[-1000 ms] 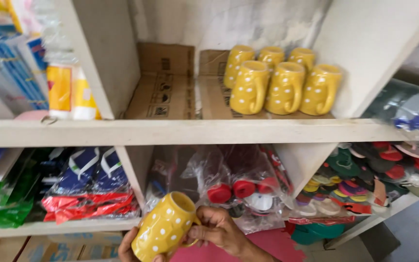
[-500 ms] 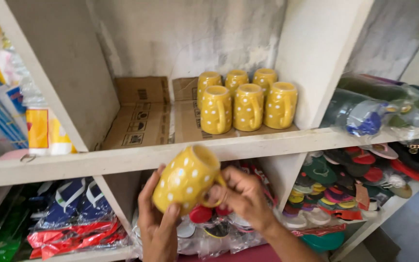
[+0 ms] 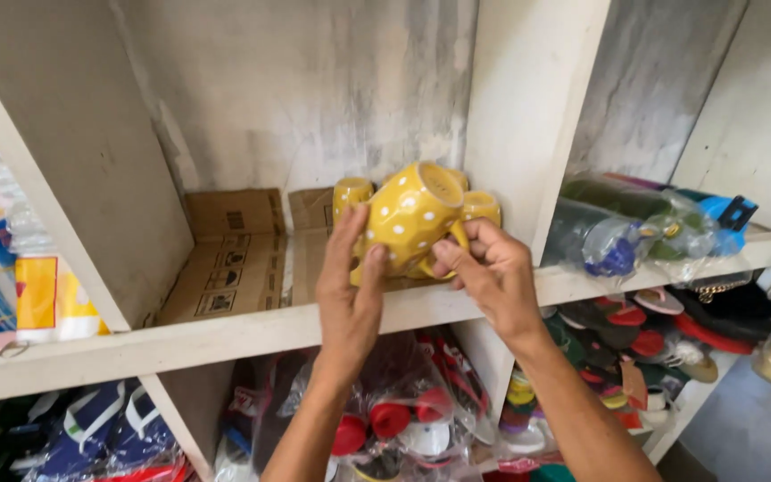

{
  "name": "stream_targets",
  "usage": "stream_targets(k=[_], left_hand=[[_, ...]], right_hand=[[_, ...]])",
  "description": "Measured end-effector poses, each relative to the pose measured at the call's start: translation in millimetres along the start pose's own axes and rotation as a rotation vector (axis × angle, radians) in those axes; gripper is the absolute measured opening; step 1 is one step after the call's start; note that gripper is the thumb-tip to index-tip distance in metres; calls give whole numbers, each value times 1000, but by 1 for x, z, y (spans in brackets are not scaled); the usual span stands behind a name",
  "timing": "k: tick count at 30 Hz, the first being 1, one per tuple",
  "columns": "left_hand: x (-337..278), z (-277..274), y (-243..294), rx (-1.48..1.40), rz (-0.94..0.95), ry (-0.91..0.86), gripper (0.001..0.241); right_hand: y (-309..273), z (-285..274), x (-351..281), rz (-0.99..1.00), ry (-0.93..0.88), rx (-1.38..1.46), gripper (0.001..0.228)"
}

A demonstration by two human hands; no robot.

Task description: Stocking and organizing yellow mugs with white polka dots onto a storage shelf from a plastic basket.

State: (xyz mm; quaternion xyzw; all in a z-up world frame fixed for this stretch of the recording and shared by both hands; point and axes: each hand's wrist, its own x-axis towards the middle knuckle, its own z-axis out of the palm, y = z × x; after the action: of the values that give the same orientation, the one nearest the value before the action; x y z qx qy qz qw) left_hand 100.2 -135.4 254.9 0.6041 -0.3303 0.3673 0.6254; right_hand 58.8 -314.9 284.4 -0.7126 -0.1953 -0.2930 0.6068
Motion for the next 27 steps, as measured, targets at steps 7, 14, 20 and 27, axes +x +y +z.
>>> stream_targets(k=[7, 14, 20, 27], left_hand=[[25, 30, -2, 21, -17, -57, 48], [26, 40, -2, -354, -116, -105, 54], [24, 35, 5, -394, -71, -125, 54], [19, 26, 13, -333, -68, -130, 54]], right_hand=[[-6, -23, 11, -54, 127, -100, 18], [-22, -28, 13, -267, 147, -253, 13], [-21, -35, 12, -259, 51, -131, 13], [-17, -29, 8, -138, -24, 179, 16]])
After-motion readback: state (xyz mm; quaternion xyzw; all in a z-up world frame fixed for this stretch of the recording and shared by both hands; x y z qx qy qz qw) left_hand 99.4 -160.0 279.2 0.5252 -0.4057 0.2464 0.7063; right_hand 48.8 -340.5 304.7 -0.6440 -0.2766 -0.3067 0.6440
